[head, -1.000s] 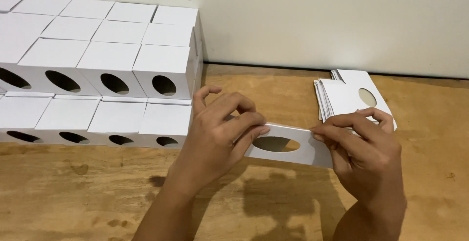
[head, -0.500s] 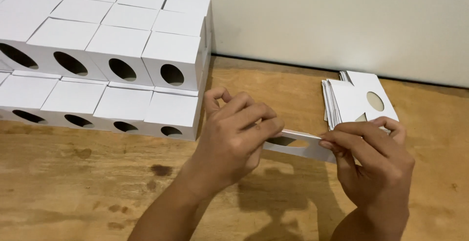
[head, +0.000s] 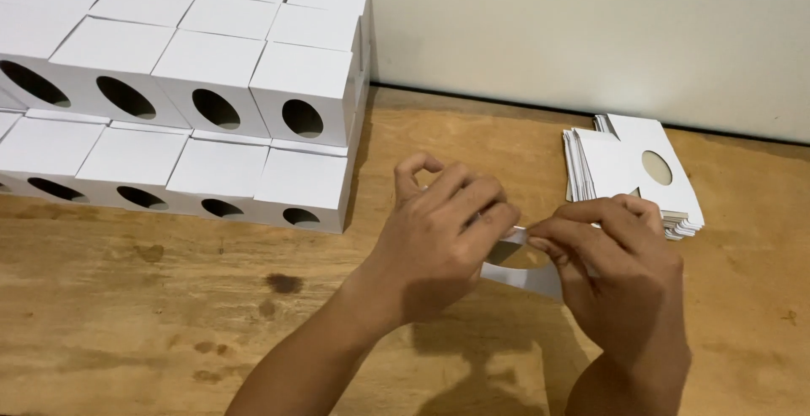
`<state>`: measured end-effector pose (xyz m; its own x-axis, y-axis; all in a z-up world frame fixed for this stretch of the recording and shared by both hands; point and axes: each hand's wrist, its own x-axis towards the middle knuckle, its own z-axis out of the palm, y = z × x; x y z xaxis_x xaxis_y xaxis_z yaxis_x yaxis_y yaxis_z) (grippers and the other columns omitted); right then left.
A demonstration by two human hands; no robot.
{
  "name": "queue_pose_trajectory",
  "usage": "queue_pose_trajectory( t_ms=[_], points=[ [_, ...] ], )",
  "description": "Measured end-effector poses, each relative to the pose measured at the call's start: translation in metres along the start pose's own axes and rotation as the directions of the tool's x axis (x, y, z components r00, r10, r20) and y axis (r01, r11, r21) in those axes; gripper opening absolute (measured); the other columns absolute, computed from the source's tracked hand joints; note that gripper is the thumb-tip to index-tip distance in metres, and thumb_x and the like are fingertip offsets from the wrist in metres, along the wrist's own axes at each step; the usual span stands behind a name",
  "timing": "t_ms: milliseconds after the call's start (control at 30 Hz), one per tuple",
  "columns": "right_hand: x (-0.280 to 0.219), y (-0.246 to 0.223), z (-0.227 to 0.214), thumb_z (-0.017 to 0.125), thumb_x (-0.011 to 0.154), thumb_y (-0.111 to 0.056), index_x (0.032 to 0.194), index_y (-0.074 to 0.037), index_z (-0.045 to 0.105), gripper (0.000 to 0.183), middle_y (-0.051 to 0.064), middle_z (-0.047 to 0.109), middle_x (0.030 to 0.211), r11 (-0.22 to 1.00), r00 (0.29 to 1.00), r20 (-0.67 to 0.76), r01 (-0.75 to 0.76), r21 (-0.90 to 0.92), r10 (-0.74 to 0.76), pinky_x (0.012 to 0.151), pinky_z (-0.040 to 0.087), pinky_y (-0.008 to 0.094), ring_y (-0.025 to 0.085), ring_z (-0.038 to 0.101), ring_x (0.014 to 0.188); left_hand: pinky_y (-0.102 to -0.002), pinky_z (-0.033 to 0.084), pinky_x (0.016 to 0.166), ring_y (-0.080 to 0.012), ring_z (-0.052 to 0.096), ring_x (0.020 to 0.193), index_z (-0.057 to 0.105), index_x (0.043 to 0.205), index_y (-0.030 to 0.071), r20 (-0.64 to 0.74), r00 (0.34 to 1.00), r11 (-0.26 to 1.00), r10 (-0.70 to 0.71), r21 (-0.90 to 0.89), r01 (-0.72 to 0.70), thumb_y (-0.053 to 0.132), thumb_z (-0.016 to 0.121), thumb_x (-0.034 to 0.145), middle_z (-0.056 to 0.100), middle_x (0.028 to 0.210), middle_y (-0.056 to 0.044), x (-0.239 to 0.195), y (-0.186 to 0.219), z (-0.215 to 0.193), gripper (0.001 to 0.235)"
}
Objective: Assembling a white cardboard box from a flat template by folding along pre-scored lines.
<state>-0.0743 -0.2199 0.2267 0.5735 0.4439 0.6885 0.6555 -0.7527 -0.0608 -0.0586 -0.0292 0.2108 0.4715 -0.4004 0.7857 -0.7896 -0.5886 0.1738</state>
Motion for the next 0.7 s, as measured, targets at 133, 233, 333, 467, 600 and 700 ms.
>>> queue_pose_trajectory(
  t_ms=[133, 233, 333, 467, 600, 700],
  points=[
    [-0.008, 0.010, -0.009, 0.072, 0.088, -0.006, 0.095, -0.010, 0.069, 0.008, 0.003, 0.065, 0.092, 0.998, 0.998, 0.001, -0.059, -0.028, 0.059, 0.088, 0.040, 0.036, 0.018, 0.061, 0.082, -0.041, 0.025, 0.084, -0.0220, 0.053, 0.082, 0.064, 0.088, 0.008, -0.111, 0.994, 1.000, 0.009, 0.026, -0.006, 0.001, 0.060, 0.090, 0.060, 0.088, -0.003, 0.004, -0.001, -0.007, 0.008],
    [-0.011, 0.011, -0.010, 0.077, 0.090, -0.006, 0.090, -0.009, 0.071, 0.007, 0.004, 0.066, 0.091, 0.997, 0.996, -0.076, -0.050, -0.060, 0.045, 0.085, 0.037, 0.036, 0.019, 0.059, 0.077, -0.042, 0.024, 0.081, -0.0225, 0.053, 0.079, 0.062, 0.080, 0.009, -0.251, 0.967, 0.998, 0.049, 0.038, -0.041, -0.012, 0.058, 0.082, 0.057, 0.084, -0.004, 0.006, -0.001, -0.007, 0.021],
    [-0.012, 0.009, -0.010, 0.074, 0.091, 0.007, 0.090, -0.007, 0.073, 0.014, 0.007, 0.067, 0.091, 0.998, 0.990, -0.133, -0.048, -0.038, 0.042, 0.084, 0.040, 0.038, 0.019, 0.061, 0.081, -0.045, 0.026, 0.085, -0.0254, 0.048, 0.095, 0.067, 0.085, 0.015, -0.270, 0.963, 0.998, -0.002, 0.065, 0.021, 0.012, 0.072, 0.087, 0.056, 0.097, -0.006, 0.003, -0.004, -0.006, 0.006],
    [-0.013, 0.009, -0.009, 0.074, 0.092, 0.007, 0.093, -0.004, 0.072, 0.011, 0.012, 0.066, 0.091, 0.999, 0.982, -0.187, -0.038, -0.001, 0.037, 0.081, 0.039, 0.036, 0.023, 0.057, 0.074, -0.047, 0.031, 0.089, -0.0303, 0.046, 0.106, 0.066, 0.093, 0.016, -0.212, 0.973, 0.993, -0.094, 0.046, 0.106, 0.034, 0.063, 0.091, 0.048, 0.114, -0.014, 0.005, -0.006, -0.022, 0.018],
    [-0.012, 0.007, -0.007, 0.069, 0.090, 0.017, 0.093, -0.004, 0.073, 0.021, 0.015, 0.066, 0.092, 1.000, 0.978, -0.208, -0.030, 0.007, 0.031, 0.076, 0.033, 0.037, 0.022, 0.050, 0.066, -0.046, 0.028, 0.091, -0.0270, 0.053, 0.101, 0.066, 0.095, 0.013, -0.170, 0.981, 0.995, -0.096, -0.018, 0.095, 0.022, 0.071, 0.090, 0.051, 0.113, -0.013, 0.003, -0.009, -0.023, 0.011],
    [-0.011, 0.006, -0.006, 0.074, 0.092, 0.010, 0.094, -0.005, 0.073, 0.015, 0.012, 0.066, 0.092, 1.000, 0.981, -0.194, -0.021, 0.007, 0.022, 0.079, 0.037, 0.038, 0.021, 0.058, 0.075, -0.043, 0.027, 0.086, -0.0230, 0.056, 0.086, 0.062, 0.087, 0.010, -0.233, 0.971, 0.998, -0.049, -0.055, 0.037, 0.001, 0.064, 0.090, 0.055, 0.100, -0.008, 0.007, -0.007, -0.022, 0.010]
  ],
)
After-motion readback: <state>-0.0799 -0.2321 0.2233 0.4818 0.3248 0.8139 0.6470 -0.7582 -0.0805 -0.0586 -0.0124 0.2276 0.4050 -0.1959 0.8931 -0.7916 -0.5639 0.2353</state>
